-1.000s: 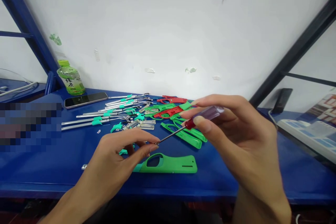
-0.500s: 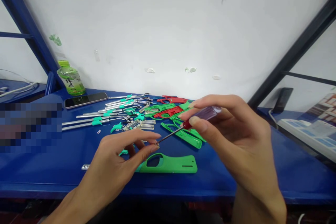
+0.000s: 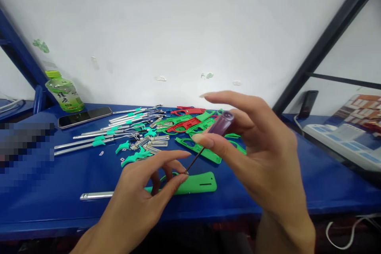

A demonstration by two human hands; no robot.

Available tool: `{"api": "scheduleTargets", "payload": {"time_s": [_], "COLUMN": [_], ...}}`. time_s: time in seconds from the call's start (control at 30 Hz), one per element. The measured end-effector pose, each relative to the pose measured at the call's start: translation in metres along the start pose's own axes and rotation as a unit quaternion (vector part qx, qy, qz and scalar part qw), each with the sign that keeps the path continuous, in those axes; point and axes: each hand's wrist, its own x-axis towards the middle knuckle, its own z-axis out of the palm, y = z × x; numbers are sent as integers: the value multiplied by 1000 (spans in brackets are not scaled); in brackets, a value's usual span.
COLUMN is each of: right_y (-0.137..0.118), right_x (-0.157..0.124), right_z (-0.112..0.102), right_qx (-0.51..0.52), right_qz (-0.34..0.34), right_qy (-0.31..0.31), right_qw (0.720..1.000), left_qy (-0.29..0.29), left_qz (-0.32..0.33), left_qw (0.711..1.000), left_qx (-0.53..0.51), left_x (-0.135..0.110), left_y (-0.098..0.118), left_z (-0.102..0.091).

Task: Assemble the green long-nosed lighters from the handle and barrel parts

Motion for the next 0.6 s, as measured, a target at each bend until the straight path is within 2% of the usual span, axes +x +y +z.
{"api": "scheduleTargets", "payload": {"time_s": [0.13, 0.3, 0.43, 0.6], "right_y": [-6, -7, 2, 13], "right_x": [-1, -5, -9, -8], "right_z": [-13, -45, -63, -59], "right_qx": [-67, -114, -153, -166], "right_qz": [-12, -1, 12, 14], "right_qy": [-19, -58, -79, -77], "right_qw": [998, 992, 985, 983], "left_qy": [-35, -111, -149, -171], "left_qz": [28, 78, 78, 57], "left_qw": [999, 989, 982, 978], "left_qx": [9, 56, 88, 107], "left_x": [1, 10, 17, 17], "left_y": [8, 5, -4, -13], "left_z": [26, 56, 66, 69]}}
